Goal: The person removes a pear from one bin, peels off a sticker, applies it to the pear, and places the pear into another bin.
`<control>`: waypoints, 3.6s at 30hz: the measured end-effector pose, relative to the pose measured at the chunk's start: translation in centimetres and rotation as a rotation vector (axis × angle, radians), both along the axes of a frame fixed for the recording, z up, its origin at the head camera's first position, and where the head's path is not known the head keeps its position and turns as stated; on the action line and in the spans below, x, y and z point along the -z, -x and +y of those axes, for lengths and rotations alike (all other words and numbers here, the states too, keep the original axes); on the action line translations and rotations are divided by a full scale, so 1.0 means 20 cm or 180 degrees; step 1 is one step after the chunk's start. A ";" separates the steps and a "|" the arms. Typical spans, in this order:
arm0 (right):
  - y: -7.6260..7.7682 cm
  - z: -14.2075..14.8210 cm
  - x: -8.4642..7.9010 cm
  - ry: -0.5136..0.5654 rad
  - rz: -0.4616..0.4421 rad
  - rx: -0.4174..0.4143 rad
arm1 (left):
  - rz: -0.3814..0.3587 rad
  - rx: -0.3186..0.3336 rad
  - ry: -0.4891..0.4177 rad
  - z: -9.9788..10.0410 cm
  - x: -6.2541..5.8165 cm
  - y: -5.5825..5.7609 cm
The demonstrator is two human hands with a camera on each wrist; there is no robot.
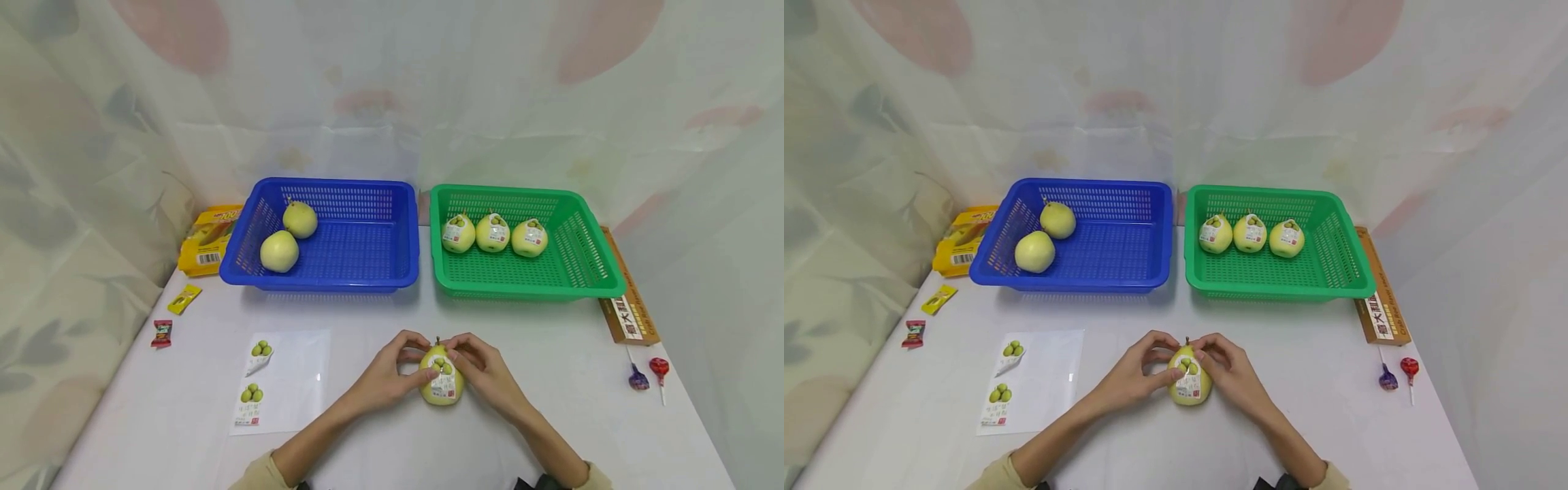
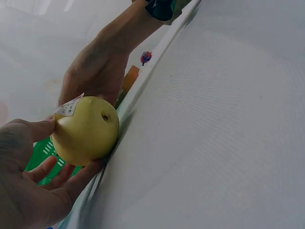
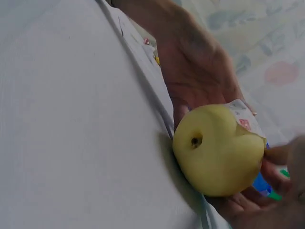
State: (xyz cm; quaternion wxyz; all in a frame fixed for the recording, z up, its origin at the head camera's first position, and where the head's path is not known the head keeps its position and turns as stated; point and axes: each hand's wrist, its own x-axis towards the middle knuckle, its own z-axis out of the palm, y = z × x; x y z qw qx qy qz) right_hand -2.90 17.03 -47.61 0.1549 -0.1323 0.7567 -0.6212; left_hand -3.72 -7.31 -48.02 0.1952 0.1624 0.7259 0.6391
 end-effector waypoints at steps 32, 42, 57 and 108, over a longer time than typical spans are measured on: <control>0.03 0.11 -0.01 0.0127 0.0077 -0.1077 | 0.0106 0.0467 0.0045 -0.04 0.05 0.02; 0.02 0.11 -0.05 -0.0700 0.0774 -0.1080 | -0.0177 0.0350 -0.0168 -0.13 0.01 0.14; 0.12 0.15 -0.23 -0.0620 0.0872 -0.1142 | 0.0279 0.0125 -0.0264 0.00 -0.12 0.30; 1.08 0.28 -0.45 -0.1207 -0.1063 -0.1250 | 0.0370 0.0162 -0.0316 0.06 -0.12 0.30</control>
